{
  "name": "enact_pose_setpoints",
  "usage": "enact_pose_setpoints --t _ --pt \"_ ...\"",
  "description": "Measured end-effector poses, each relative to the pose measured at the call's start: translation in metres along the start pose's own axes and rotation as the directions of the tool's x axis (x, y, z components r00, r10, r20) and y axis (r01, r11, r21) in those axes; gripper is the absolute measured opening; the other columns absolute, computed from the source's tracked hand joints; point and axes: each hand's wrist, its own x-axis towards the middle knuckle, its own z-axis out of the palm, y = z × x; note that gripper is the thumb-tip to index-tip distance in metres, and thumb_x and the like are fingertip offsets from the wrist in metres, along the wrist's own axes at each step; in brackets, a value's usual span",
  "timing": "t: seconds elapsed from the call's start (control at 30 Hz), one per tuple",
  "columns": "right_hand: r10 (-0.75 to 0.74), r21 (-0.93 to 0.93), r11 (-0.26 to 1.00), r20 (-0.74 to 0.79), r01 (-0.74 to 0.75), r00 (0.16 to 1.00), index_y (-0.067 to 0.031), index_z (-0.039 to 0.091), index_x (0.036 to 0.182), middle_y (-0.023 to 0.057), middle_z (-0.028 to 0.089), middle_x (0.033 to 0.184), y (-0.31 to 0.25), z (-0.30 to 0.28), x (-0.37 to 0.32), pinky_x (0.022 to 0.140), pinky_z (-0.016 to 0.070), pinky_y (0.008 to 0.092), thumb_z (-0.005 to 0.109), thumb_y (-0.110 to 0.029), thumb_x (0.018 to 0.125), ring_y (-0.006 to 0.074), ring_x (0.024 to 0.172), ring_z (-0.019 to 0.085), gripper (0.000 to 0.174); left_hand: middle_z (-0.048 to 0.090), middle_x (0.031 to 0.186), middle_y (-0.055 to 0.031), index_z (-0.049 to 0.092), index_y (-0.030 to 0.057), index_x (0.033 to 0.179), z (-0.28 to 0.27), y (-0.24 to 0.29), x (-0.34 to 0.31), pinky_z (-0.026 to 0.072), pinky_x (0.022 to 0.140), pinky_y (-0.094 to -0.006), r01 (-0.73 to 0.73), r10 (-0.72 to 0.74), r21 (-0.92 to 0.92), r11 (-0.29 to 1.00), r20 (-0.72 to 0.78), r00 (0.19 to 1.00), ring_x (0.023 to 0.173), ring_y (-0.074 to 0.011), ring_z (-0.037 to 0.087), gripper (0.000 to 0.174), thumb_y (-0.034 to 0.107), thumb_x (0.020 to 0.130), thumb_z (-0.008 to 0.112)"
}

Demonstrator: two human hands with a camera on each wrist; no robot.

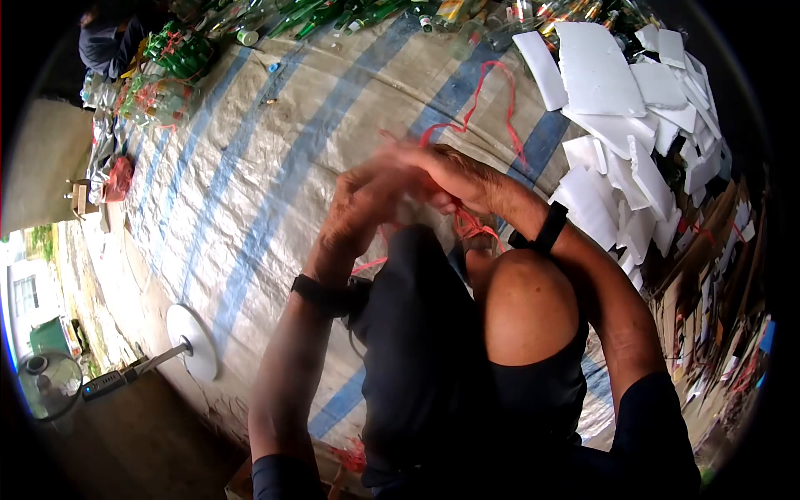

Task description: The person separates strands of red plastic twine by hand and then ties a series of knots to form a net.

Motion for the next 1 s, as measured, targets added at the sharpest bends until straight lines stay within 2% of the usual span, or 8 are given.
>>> enact_pose_setpoints --t 0.1,0.2,0.27,0.5,0.73,0.8,0.9,1.0 --pt "0.064 0.06 0.996 -0.001 -0.064 0.998 -0.0061 0.064 0.102 0.002 0.051 0.059 0.004 -0.002 0.004 0.036 0.0287 0.0268 0.041 -0.045 0.101 0.0103 0.04 0.039 0.045 0.052 0.073 0.0055 0.069 0.006 0.104 0.003 0.005 0.0 0.0266 0.046 -0.019 0.048 -0.049 -0.013 0.999 -0.037 0.998 0.053 -0.0011 0.034 0.016 0.02 0.101 0.061" --pt "0.126 0.082 0.989 -0.004 -0.125 0.992 -0.0159 0.068 0.119 -0.0035 0.046 0.06 0.004 -0.001 0.001 0.042 0.0278 0.0235 0.049 -0.055 0.1 0.0063 0.046 0.038 0.047 0.053 0.073 0.005 0.069 0.0049 0.103 0.012 0.012 -0.003 0.0265 0.046 -0.0188 0.044 -0.045 -0.014 0.999 -0.09 0.995 0.053 -0.0011 0.035 0.016 0.02 0.1 0.062" --pt "0.054 0.093 0.994 -0.053 -0.049 0.997 -0.0122 0.068 0.111 -0.0023 0.05 0.062 0.005 0.0 0.0 0.043 0.031 0.0245 0.051 -0.054 0.1 0.0074 0.047 0.041 0.047 0.054 0.074 0.0046 0.069 0.0043 0.102 0.012 0.011 -0.002 0.0268 0.046 -0.019 0.026 -0.029 -0.035 0.999 -0.098 0.995 0.053 -0.0012 0.036 0.017 0.02 0.1 0.062" --pt "0.05 0.115 0.993 -0.086 -0.04 0.995 -0.011 0.065 0.1 -0.0028 0.051 0.064 0.008 -0.001 0.001 0.044 0.0313 0.0248 0.053 -0.055 0.099 0.0076 0.048 0.042 0.045 0.057 0.074 0.0041 0.068 0.0041 0.1 0.009 0.004 -0.002 0.0282 0.047 -0.0197 -0.016 0.015 -0.005 1.0 -0.153 0.988 0.051 -0.0017 0.036 0.018 0.02 0.101 0.061" --pt "0.056 0.097 0.994 -0.124 -0.044 0.991 -0.0126 0.061 0.094 -0.0062 0.042 0.062 0.004 0.004 -0.002 0.045 0.0248 0.024 0.053 -0.06 0.098 0.0053 0.049 0.031 0.048 0.06 0.074 0.0041 0.069 0.0047 0.1 0.01 0.009 -0.005 0.0274 0.046 -0.0196 -0.013 0.011 -0.044 0.999 -0.051 0.999 0.051 -0.0003 0.035 0.018 0.021 0.101 0.062" --pt "0.034 0.098 0.995 -0.124 -0.022 0.992 -0.013 0.062 0.093 -0.0068 0.04 0.062 -0.004 0.006 -0.007 0.045 0.024 0.0236 0.053 -0.06 0.098 0.005 0.05 0.03 0.048 0.062 0.076 0.0038 0.069 0.005 0.103 0.014 0.01 -0.005 0.0262 0.046 -0.0191 -0.086 0.089 0.044 0.995 -0.051 0.995 0.053 0.0005 0.035 0.017 0.021 0.101 0.063" --pt "0.021 0.039 0.999 -0.112 -0.017 0.993 -0.0111 0.065 0.099 -0.0069 0.04 0.063 -0.008 0.005 -0.012 0.046 0.0246 0.0225 0.053 -0.058 0.099 0.0043 0.05 0.03 0.048 0.063 0.077 0.0038 0.069 0.0053 0.105 0.008 0.012 0.002 0.0251 0.047 -0.0184 -0.117 0.118 0.015 0.993 -0.114 0.986 0.054 0.0011 0.036 0.016 0.02 0.1 0.064" --pt "0.021 0.135 0.991 -0.119 -0.004 0.993 -0.0047 0.067 0.115 -0.0051 0.043 0.064 0.001 -0.007 -0.012 0.048 0.0281 0.0222 0.051 -0.05 0.102 0.0042 0.053 0.033 0.05 0.061 0.077 0.0047 0.068 0.0049 0.102 -0.007 0.023 0.004 0.0241 0.046 -0.0188 -0.118 0.132 0.119 0.986 -0.119 0.984 0.053 0.001 0.033 0.015 0.019 0.1 0.064"
